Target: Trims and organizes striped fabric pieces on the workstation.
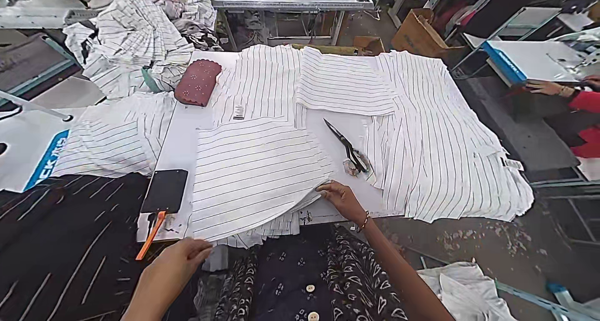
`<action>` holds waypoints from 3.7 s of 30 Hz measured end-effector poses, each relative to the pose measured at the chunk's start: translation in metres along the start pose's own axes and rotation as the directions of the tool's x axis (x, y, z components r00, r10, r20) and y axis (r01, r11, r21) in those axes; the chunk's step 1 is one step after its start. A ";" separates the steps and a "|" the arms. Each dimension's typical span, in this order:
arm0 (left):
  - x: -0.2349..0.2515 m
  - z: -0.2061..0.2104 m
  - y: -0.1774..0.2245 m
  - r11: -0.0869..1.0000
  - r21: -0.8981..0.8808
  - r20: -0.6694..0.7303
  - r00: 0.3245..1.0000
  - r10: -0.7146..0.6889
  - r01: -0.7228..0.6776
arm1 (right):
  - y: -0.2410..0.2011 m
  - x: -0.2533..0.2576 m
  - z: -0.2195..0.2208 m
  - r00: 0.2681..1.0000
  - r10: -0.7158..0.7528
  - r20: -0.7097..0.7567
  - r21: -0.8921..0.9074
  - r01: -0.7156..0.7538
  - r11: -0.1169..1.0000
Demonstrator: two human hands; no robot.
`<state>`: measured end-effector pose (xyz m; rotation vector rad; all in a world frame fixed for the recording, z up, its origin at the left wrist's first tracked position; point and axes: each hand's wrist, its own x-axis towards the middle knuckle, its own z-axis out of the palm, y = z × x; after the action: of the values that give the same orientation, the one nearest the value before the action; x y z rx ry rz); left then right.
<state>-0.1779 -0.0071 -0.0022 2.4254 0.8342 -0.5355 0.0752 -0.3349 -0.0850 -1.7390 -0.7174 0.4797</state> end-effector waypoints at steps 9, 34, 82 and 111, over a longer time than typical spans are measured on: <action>0.075 0.072 0.212 0.639 -0.117 -0.247 0.645 0.723 -0.760 | -0.005 -0.007 0.000 0.984 -0.123 -0.126 -0.012 0.122 0.992; 0.092 0.186 0.207 0.329 -0.158 -0.417 0.365 0.832 -0.931 | -0.036 -0.085 -0.078 0.791 0.611 0.032 0.126 -0.610 0.782; 0.096 0.191 0.202 0.280 -0.185 -0.424 0.333 0.842 -0.942 | -0.037 -0.154 -0.009 0.623 0.783 -0.004 0.107 -0.778 0.619; 0.097 0.188 0.203 0.295 -0.260 -0.429 0.384 0.818 -0.919 | -0.032 -0.121 -0.021 0.636 0.772 0.004 0.074 -0.770 0.634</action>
<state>-0.0112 -0.2109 -0.1310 2.0415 -0.4059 0.3679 -0.0072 -0.4264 -0.0536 -1.9302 0.1342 1.0496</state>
